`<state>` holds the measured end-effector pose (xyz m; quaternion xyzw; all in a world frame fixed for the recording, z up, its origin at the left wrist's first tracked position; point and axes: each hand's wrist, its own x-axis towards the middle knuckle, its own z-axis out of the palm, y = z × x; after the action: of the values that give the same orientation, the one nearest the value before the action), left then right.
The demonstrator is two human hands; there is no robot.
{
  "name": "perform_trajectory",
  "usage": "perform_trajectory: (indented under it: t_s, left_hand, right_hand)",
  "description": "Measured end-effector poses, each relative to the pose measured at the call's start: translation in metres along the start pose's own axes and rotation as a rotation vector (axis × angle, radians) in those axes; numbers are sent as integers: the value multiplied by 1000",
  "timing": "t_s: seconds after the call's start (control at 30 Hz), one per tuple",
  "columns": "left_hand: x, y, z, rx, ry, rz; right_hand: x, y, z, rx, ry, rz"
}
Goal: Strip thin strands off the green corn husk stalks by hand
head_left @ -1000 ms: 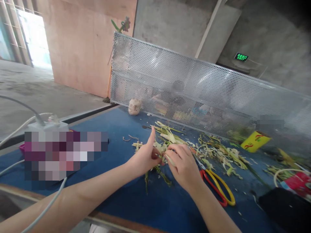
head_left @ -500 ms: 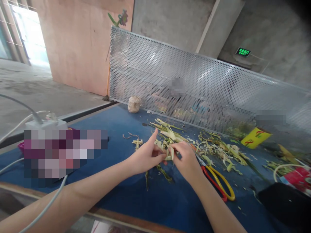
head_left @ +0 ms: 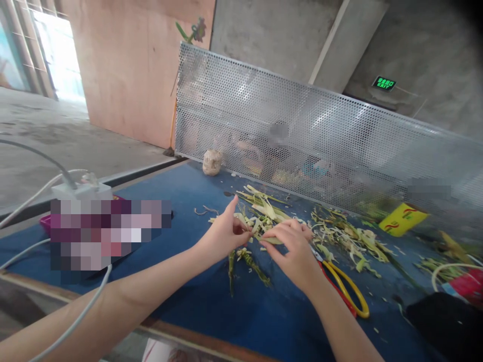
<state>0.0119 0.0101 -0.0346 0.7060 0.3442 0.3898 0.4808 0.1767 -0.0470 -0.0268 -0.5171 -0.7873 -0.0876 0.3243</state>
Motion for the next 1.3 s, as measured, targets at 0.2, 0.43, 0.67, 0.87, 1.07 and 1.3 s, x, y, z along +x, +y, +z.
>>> perform_trajectory:
  t_s: [0.2,0.43,0.67,0.87,1.07,1.3]
  left_hand:
    - [-4,-2,4,220,-147,236]
    - [-9,5,4,4,-267,160]
    - [-11,7,7,-169,-334,80]
    - [-9,4,7,-117,-320,73]
    - [-8,6,9,-165,-188,-19]
    - [-11,8,7,16,-283,-15]
  right_hand:
    - [1,-6,4,364,-77,156]
    - [1,-4,-7,725,-127,354]
    - [2,-1,-8,682,-144,403]
    - [3,-1,-6,748,-161,421]
    - [3,1,5,842,-61,528]
    - [2,-1,12,553,-87,487]
